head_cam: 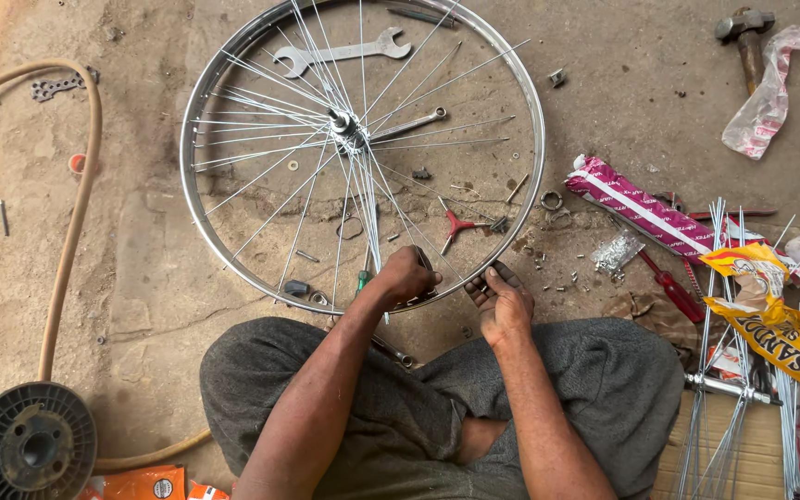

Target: The person is sitting on the ground assembling a bicycle wheel. They insert spokes into the hub and rim, then use a spoke wrench to tighten the nipples. The person occasionally rotates the wheel to access different sections.

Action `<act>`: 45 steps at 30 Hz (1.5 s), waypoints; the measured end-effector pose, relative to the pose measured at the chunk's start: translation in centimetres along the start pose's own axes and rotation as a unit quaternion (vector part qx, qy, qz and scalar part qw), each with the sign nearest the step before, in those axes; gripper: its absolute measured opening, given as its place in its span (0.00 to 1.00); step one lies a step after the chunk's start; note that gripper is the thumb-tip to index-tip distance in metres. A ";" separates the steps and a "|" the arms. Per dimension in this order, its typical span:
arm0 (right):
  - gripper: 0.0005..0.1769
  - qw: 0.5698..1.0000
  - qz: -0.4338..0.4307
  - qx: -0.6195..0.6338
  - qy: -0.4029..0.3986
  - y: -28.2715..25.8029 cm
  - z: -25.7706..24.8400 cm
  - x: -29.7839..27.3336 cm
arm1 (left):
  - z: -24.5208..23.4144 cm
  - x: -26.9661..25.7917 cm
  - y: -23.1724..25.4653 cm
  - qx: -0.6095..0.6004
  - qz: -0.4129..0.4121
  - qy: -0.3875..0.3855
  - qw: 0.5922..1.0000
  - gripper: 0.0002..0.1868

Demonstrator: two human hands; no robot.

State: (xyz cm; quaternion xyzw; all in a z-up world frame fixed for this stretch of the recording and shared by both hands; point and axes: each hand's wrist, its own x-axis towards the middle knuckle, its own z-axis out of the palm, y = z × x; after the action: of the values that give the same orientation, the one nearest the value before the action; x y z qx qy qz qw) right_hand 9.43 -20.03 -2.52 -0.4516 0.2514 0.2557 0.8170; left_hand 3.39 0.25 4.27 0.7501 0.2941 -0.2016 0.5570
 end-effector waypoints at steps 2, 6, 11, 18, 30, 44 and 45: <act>0.08 1.000 -0.007 -0.014 0.002 0.0 -0.4 -0.1 | 1.1 -0.4 -0.5 -0.044 -0.019 -0.022 0.999 0.13; 0.07 1.000 -0.013 0.001 -0.011 0.0 0.3 0.2 | 1.8 -0.4 -0.9 -0.143 0.023 -0.001 0.989 0.12; 0.05 1.000 -0.019 -0.022 -0.004 -0.2 -0.1 -0.2 | 2.8 0.3 -1.0 -0.122 0.001 0.014 0.992 0.11; 0.04 1.000 -0.016 -0.018 -0.009 -0.5 0.2 -0.1 | 3.0 0.7 -1.4 -0.135 0.019 0.014 0.991 0.12; 0.05 0.999 -0.029 -0.026 -0.029 -0.2 -0.3 0.2 | 2.8 1.1 -1.5 -0.075 0.026 0.028 0.996 0.13; 0.04 0.999 -0.029 -0.037 -0.012 -0.4 0.4 -0.4 | 2.7 -0.5 -1.3 -0.078 -0.015 0.068 0.995 0.13; 0.04 0.999 -0.027 -0.041 -0.008 -0.4 0.5 -0.4 | 2.8 -0.5 -1.4 -0.104 -0.002 0.071 0.992 0.14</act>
State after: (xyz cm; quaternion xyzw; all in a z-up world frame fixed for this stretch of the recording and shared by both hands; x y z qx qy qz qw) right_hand 9.45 -19.91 -1.77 -0.4894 0.2222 0.2476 0.8061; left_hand 2.18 -2.25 2.75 0.7000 0.3540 -0.1176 0.6090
